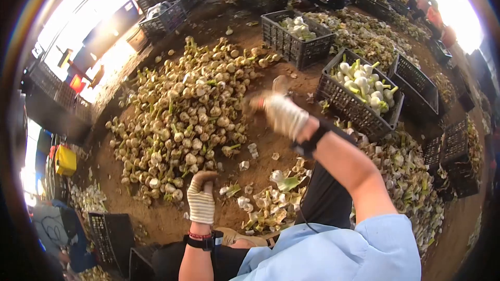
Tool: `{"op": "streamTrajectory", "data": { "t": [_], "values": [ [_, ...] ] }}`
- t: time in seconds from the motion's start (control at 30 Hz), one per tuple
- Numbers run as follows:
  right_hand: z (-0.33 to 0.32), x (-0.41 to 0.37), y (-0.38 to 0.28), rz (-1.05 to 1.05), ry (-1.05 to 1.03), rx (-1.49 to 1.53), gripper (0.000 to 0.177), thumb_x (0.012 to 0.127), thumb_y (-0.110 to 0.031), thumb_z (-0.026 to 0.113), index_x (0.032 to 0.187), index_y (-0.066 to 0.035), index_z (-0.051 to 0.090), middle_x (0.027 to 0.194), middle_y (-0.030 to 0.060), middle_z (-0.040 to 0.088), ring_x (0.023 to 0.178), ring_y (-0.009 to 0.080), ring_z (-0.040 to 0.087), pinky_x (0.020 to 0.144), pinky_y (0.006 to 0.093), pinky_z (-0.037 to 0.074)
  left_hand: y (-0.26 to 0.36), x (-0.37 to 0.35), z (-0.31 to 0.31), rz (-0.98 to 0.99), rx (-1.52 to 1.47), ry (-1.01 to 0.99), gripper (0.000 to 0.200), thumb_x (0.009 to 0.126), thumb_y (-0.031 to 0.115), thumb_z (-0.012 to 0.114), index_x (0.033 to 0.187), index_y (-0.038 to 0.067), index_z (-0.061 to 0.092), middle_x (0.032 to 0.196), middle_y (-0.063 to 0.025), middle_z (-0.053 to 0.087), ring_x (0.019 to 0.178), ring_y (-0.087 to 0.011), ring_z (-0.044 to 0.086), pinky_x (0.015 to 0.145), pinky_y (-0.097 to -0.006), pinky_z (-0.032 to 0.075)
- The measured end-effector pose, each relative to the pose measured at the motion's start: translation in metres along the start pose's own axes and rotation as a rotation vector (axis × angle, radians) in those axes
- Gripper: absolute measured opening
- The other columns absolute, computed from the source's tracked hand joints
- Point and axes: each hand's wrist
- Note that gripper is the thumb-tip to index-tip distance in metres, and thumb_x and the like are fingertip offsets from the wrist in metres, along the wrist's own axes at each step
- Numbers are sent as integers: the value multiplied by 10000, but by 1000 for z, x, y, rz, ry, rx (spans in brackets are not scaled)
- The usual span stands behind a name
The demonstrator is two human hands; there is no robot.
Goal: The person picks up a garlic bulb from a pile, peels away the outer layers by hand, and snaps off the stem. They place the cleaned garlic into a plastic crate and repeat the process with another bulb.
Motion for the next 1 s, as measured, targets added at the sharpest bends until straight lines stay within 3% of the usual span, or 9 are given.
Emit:
{"op": "streamTrajectory", "data": {
  "t": [0.03, 0.07, 0.2, 0.37, 0.47, 0.53, 0.8, 0.87, 1.0],
  "values": [
    [28, -18, -12, 284, -379, 370, 313, 995, -339, 572, 1150, -77, 648, 903, 58, 705, 725, 161, 646, 551, 308, 493, 8, -3, 0, -19, -55, 34, 221, 961, -35, 505, 1084, 52, 668, 1062, -42, 671, 991, -137, 623, 880, -279, 514],
    [68, -52, -3, 419, 376, 212, 612, 1011, -589, 362, 1093, -66, 670, 956, 93, 694, 593, 157, 613, 558, 356, 540, 18, -8, -1, -48, -106, 67, 201, 970, -18, 513, 1085, 50, 664, 1055, -43, 675, 1002, -136, 622, 881, -282, 515],
    [83, -83, 98, 278, -317, 849, 517, 1047, -450, 364, 1219, -42, 630, 1230, 179, 647, 1166, 355, 592, 950, 503, 486, 42, -19, -5, 148, -224, 192, 241, 1017, 104, 521, 1230, 45, 615, 1171, -68, 672, 1042, -136, 621, 810, -267, 563],
    [108, -100, 118, 320, -294, 978, 448, 1051, -418, 375, 1238, -73, 593, 1203, 132, 654, 1072, 312, 630, 933, 436, 508, 44, -33, -5, 65, -704, -160, 591, 937, 197, 672, 1453, 78, 411, 1292, -89, 577, 1018, -187, 657, 848, -302, 570],
    [111, -97, 136, 359, -486, 948, 427, 1053, -414, 369, 1248, -102, 587, 1196, 124, 656, 1071, 314, 629, 925, 428, 510, 43, -45, 16, 297, -236, -46, 512, 878, 95, 728, 1340, 74, 510, 1180, -74, 614, 914, -162, 664, 738, -268, 585],
    [104, -86, 171, 407, -646, 1037, 405, 1050, -423, 376, 1244, -139, 589, 1257, 107, 624, 1121, 289, 601, 954, 416, 492, 45, -49, 6, -100, -686, 2, 224, 934, 221, 686, 1078, 58, 633, 937, -61, 703, 832, -182, 692, 657, -300, 591],
    [121, -59, 198, 468, -513, 552, 519, 1014, -422, 493, 1390, -64, 501, 1372, 113, 542, 1131, 251, 576, 888, 364, 501, -25, -37, -100, -467, -1164, 794, 402, 950, 446, 602, 946, 46, 642, 757, -103, 680, 719, -255, 668, 705, -414, 591],
    [104, -8, 260, 159, -367, -128, 496, 1025, -384, 496, 1370, -28, 504, 1359, 114, 559, 1202, 247, 552, 990, 369, 458, -9, -34, -98, -443, -1050, 808, 421, 952, 451, 596, 998, 35, 628, 801, -80, 677, 700, -234, 641, 689, -394, 581],
    [81, 67, 332, 382, -57, -866, 499, 1029, -332, 479, 1409, -9, 461, 1433, 164, 496, 1276, 292, 501, 1048, 394, 397, -30, -34, -92, -407, -768, 743, 207, 927, 145, 655, 1113, 66, 610, 1004, -81, 642, 850, -182, 609, 712, -320, 548]
  ]
}}
Point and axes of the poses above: each hand's wrist, its own x-axis towards the middle knuckle, its own z-axis out of the palm, y = z × x
